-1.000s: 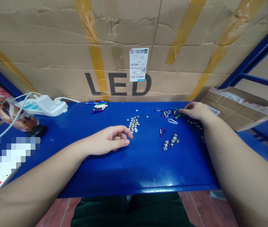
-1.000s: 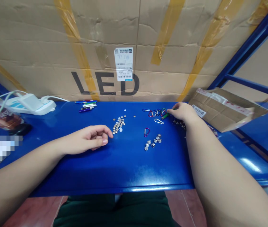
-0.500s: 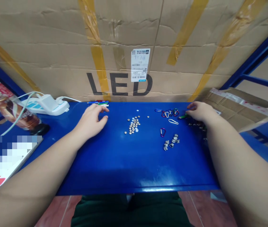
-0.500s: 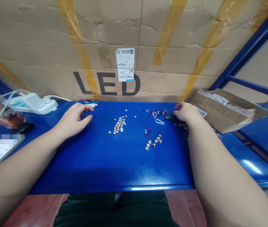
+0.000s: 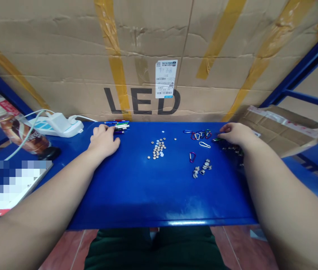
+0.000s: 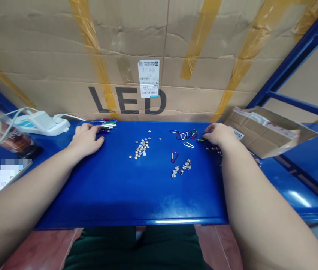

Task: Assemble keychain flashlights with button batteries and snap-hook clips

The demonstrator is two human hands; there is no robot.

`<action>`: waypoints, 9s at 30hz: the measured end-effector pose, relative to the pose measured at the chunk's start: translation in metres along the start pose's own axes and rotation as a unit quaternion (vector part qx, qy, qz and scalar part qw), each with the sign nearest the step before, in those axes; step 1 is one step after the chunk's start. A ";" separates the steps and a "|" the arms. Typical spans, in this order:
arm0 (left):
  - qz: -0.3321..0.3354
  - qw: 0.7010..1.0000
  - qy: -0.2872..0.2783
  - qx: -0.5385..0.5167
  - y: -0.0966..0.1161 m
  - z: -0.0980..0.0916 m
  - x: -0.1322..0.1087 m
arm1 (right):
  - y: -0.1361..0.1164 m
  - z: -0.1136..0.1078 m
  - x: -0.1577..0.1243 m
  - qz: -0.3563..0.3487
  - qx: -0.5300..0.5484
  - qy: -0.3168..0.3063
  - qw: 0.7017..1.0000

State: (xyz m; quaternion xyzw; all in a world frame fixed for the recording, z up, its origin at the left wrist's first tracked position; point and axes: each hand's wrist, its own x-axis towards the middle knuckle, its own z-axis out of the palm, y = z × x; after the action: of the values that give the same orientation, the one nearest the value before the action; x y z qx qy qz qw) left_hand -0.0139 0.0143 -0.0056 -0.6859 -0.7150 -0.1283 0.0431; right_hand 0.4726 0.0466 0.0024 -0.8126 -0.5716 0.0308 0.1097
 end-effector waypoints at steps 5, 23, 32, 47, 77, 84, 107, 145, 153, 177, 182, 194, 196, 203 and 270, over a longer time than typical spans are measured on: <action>0.017 1.000 0.012 -0.006 -0.003 0.001 0.001 | -0.019 -0.007 -0.016 -0.070 -0.010 0.102 0.992; 0.218 0.894 -0.059 -0.388 0.051 -0.020 -0.040 | -0.115 0.023 -0.070 -0.453 0.013 -0.019 0.891; 0.359 0.866 -0.002 -0.347 0.058 -0.029 -0.050 | -0.115 0.011 -0.083 -0.432 0.142 -0.060 0.888; 0.335 0.857 -0.097 -0.379 0.066 -0.028 -0.062 | -0.141 -0.010 -0.145 -0.553 0.370 -0.035 0.746; 0.339 0.814 -0.101 -0.461 0.068 -0.022 -0.061 | -0.144 0.000 -0.147 -0.642 0.292 0.057 0.707; 0.289 0.786 -0.166 -0.521 0.070 -0.022 -0.065 | -0.146 0.004 -0.150 -0.610 0.323 0.019 0.723; 0.345 0.816 -0.100 -0.453 0.061 -0.018 -0.056 | -0.128 -0.007 -0.127 -0.556 0.174 0.010 0.813; 0.334 0.855 -0.117 -0.379 0.060 -0.021 -0.053 | -0.144 0.025 -0.110 -0.487 0.085 0.010 0.869; 0.313 0.862 -0.111 -0.384 0.061 -0.021 -0.053 | -0.145 0.009 -0.135 -0.558 0.359 -0.035 0.747; 0.342 0.836 -0.109 -0.416 0.061 -0.019 -0.053 | -0.144 0.005 -0.137 -0.622 0.318 -0.011 0.715; 0.337 0.841 -0.099 -0.413 0.059 -0.017 -0.051 | -0.134 0.001 -0.127 -0.596 0.233 -0.011 0.769; 0.342 0.842 -0.094 -0.405 0.057 -0.016 -0.049 | -0.137 0.002 -0.129 -0.588 0.045 -0.098 0.802; 0.342 0.842 -0.095 -0.405 0.057 -0.016 -0.049 | -0.137 0.002 -0.129 -0.585 0.040 -0.108 0.803; 0.340 0.844 -0.101 -0.403 0.058 -0.018 -0.050 | -0.137 -0.003 -0.135 -0.587 0.034 -0.146 0.796; 0.350 0.801 -0.184 -0.449 0.055 -0.022 -0.056 | -0.148 -0.004 -0.169 -0.577 0.295 -0.041 0.760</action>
State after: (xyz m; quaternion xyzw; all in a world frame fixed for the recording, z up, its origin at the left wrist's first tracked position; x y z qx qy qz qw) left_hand 0.0416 -0.0435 0.0091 -0.8427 -0.2831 -0.2826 -0.3603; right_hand 0.2789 -0.0640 0.0246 -0.2545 -0.8990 0.1620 0.3174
